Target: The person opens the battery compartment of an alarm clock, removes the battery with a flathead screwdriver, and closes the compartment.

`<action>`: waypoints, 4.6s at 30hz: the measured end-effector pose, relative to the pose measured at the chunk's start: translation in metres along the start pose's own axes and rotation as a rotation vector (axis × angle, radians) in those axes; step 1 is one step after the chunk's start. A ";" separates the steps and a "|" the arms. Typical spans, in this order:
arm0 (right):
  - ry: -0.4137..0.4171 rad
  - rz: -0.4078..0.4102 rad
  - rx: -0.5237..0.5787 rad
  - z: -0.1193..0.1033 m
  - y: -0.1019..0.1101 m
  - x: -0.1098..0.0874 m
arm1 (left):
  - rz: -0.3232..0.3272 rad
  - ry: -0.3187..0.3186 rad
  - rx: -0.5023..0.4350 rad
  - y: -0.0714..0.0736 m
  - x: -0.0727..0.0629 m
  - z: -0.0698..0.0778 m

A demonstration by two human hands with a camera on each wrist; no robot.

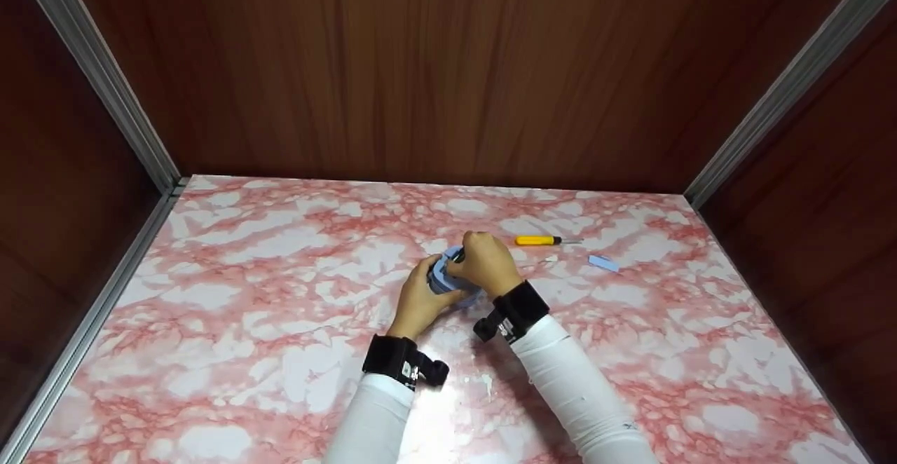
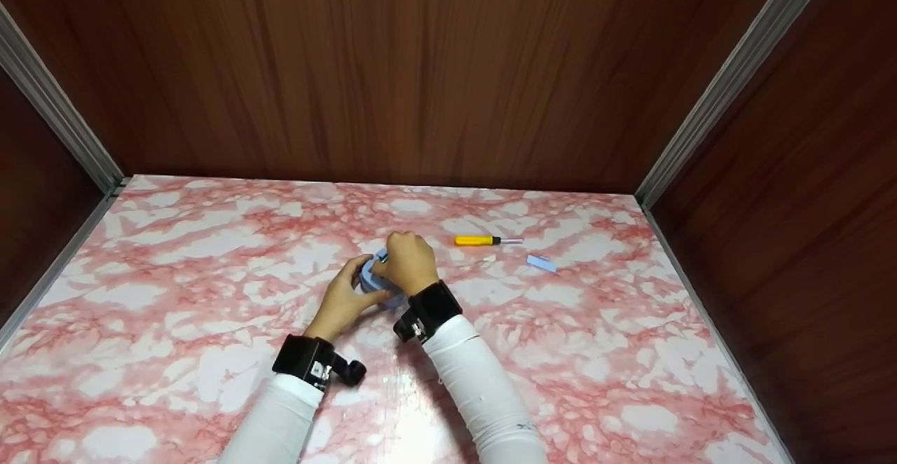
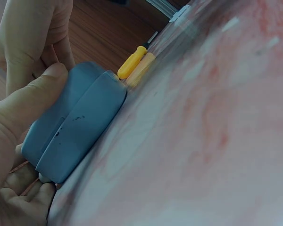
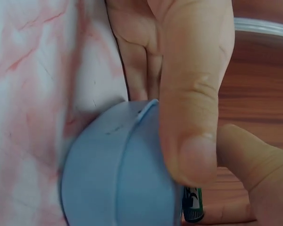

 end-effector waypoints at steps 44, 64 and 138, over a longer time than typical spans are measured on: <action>0.120 0.029 -0.010 -0.026 -0.008 -0.006 | 0.008 0.004 0.023 0.000 0.002 0.000; 0.219 0.059 0.190 -0.014 0.011 0.004 | 0.004 0.004 0.012 0.000 0.001 0.001; -0.176 0.173 0.001 0.255 0.058 0.044 | -0.019 0.097 -0.039 -0.002 -0.002 -0.008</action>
Point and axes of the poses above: each hand's wrist, its own x-axis towards the middle knuckle, its own y-axis out of the back of the hand, z = x × y, the point moved 9 cm from there along x, towards the middle knuckle, and after that the axes turned 15 degrees about -y, right-handed, at the moved point
